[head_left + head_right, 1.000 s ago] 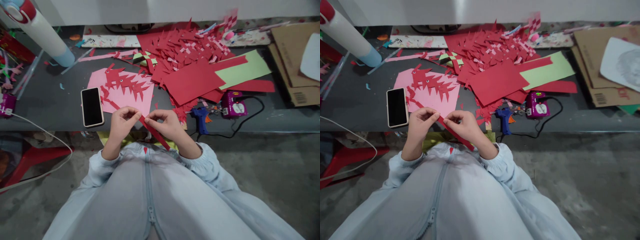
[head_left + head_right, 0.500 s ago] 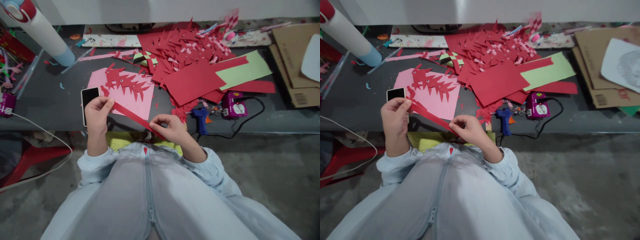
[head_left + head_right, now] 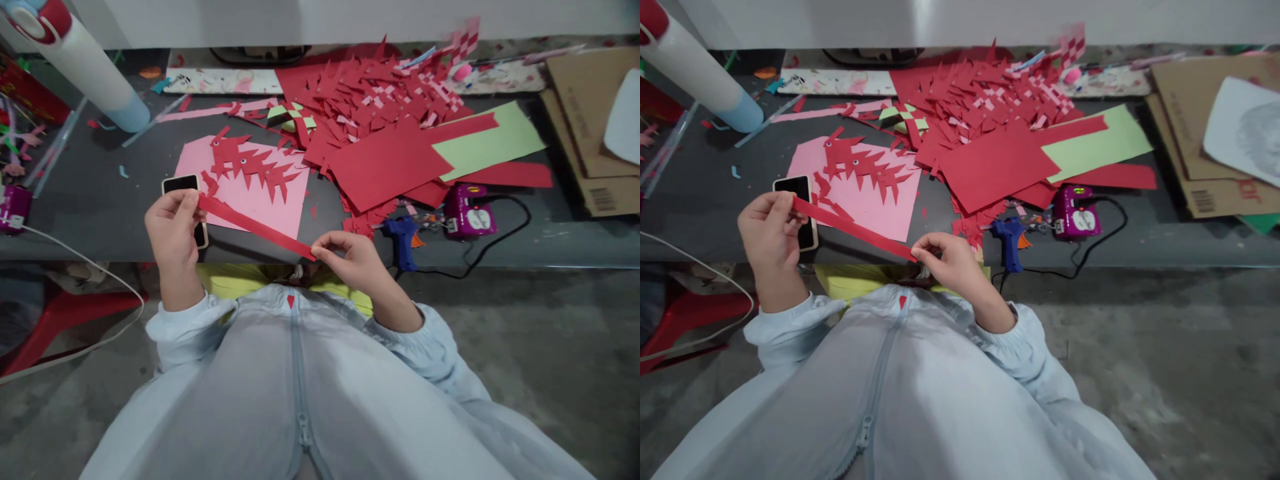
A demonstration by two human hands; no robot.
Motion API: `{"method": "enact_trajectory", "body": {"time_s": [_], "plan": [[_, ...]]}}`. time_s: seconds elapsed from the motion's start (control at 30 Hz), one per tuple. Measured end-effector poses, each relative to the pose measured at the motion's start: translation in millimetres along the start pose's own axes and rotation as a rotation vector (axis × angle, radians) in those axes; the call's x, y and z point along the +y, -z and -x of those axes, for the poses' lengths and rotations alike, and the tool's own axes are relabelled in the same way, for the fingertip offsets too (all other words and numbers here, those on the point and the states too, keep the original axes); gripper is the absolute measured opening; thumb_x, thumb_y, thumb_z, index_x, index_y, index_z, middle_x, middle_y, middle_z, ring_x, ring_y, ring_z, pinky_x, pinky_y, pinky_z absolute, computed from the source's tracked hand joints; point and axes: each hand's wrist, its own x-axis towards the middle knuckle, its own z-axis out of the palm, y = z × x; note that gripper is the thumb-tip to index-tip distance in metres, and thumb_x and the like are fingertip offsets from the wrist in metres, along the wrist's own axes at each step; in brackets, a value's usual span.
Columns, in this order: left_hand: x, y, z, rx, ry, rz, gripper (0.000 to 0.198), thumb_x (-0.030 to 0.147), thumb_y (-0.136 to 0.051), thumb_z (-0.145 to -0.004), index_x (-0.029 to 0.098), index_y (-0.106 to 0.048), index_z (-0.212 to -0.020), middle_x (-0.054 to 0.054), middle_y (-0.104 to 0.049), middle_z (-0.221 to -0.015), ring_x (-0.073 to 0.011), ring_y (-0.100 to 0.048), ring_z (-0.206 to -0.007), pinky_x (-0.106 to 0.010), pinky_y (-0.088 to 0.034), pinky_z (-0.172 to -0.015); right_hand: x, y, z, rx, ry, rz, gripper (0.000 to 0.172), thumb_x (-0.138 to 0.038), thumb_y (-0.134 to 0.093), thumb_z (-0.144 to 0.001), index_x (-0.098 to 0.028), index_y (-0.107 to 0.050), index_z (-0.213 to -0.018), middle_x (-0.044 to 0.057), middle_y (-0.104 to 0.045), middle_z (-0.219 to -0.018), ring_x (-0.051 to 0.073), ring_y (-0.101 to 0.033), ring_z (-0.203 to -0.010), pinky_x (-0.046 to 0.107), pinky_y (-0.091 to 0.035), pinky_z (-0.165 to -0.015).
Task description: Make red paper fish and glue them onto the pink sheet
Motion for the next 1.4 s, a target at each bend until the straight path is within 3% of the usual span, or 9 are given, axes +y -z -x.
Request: {"method": "enact_trajectory", "body": {"time_s": [0.13,0.33,0.5,0.67,0.97,1.03,1.13,1.23,1.4], "plan": [[-6.3,-6.4,2.9,-0.057,0.030,0.003,0.038,0.051,-0.085,-0.067,0.022,-0.065,-0.081,0.005,-0.063,-0.065,-0.0064,-0.059,-0.052,-0.017,-0.049,-0.050,2.0,2.8,1.2,0.123,0.027,0.047,0.018,-0.035,-0.065,-0.079,-0.020,-0.069,-0.071,0.003,-0.071,-0.069,0.016,-0.062,-0.064,0.027,-0.046,-0.061],[-17.6,-23.5,16.8,-0.202,0.202,0.001,0.048,0.061,-0.082,-0.065,0.019,-0.060,-0.072,0.003,-0.065,-0.060,-0.0078,-0.061,-0.050,-0.018,-0.052,-0.050,2.8,7.6,3.6,0.157,0.132,0.133,0.015,-0.030,-0.064,-0.081,-0.021,-0.068,-0.070,0.002,-0.071,-0.068,0.016,-0.063,-0.064,0.028,-0.047,-0.062],[-22.8,-29.9,19.9,-0.167,0.209,0.025,0.053,0.061,-0.088,-0.054,0.016,-0.065,-0.071,0.003,-0.065,-0.057,-0.0072,-0.059,-0.047,-0.019,-0.052,-0.049,3.6,9.3,6.9,0.099,0.198,0.166,0.014,-0.027,-0.065,-0.084,-0.021,-0.069,-0.071,0.003,-0.071,-0.070,0.016,-0.064,-0.066,0.027,-0.047,-0.062],[-21.3,-29.4,17.6,-0.161,0.195,0.045,0.044,0.053,-0.089,-0.058,0.016,-0.071,-0.075,0.005,-0.062,-0.058,-0.0038,-0.053,-0.047,-0.017,-0.049,-0.051,3.5,10.2,9.5,0.036,0.249,0.214,0.012,-0.025,-0.066,-0.085,-0.021,-0.070,-0.074,0.002,-0.071,-0.070,0.015,-0.063,-0.064,0.027,-0.046,-0.059],[-20.4,-30.2,21.1,-0.188,0.189,0.199,0.049,0.037,-0.094,-0.054,0.020,-0.073,-0.095,0.001,-0.074,-0.080,-0.0098,-0.068,-0.068,-0.020,-0.057,-0.064,-5.5,9.6,9.1,-0.177,0.414,0.204,0.014,-0.026,-0.066,-0.089,-0.020,-0.071,-0.077,0.003,-0.073,-0.071,0.014,-0.064,-0.066,0.026,-0.047,-0.061],[-19.9,-30.4,24.0,-0.222,0.154,0.194,0.050,0.037,-0.093,-0.056,0.021,-0.072,-0.098,-0.002,-0.077,-0.094,-0.0146,-0.072,-0.082,-0.025,-0.060,-0.075,-9.5,10.4,5.1,-0.183,0.397,0.180,0.018,-0.027,-0.064,-0.091,-0.020,-0.071,-0.076,0.003,-0.073,-0.071,0.013,-0.065,-0.065,0.025,-0.047,-0.061],[-16.0,-33.0,32.0,-0.303,0.146,0.171,0.052,0.037,-0.093,-0.057,0.022,-0.070,-0.102,-0.004,-0.077,-0.102,-0.0188,-0.074,-0.094,-0.030,-0.060,-0.086,-18.8,9.1,-6.5,-0.063,0.365,0.132,0.019,-0.029,-0.063,-0.091,-0.020,-0.070,-0.076,0.003,-0.072,-0.073,0.014,-0.064,-0.065,0.026,-0.048,-0.062],[-7.6,-38.6,44.1,-0.399,0.169,0.133,0.048,0.034,-0.093,-0.057,0.021,-0.071,-0.098,-0.005,-0.078,-0.099,-0.0194,-0.074,-0.091,-0.029,-0.060,-0.083,-30.8,3.5,-22.4,0.071,0.312,0.032,0.021,-0.040,-0.065,-0.090,-0.021,-0.071,-0.082,0.004,-0.074,-0.079,0.016,-0.066,-0.073,0.028,-0.051,-0.067],[10.0,-47.5,64.0,-0.582,0.219,0.066,0.042,0.034,-0.090,-0.060,0.019,-0.071,-0.095,-0.005,-0.077,-0.094,-0.0198,-0.074,-0.087,-0.029,-0.060,-0.077,-47.9,-8.1,-42.0,0.033,0.249,-0.204,0.040,-0.060,-0.070,-0.080,-0.022,-0.071,-0.091,0.004,-0.074,-0.088,0.017,-0.068,-0.079,0.031,-0.055,-0.073]]}}
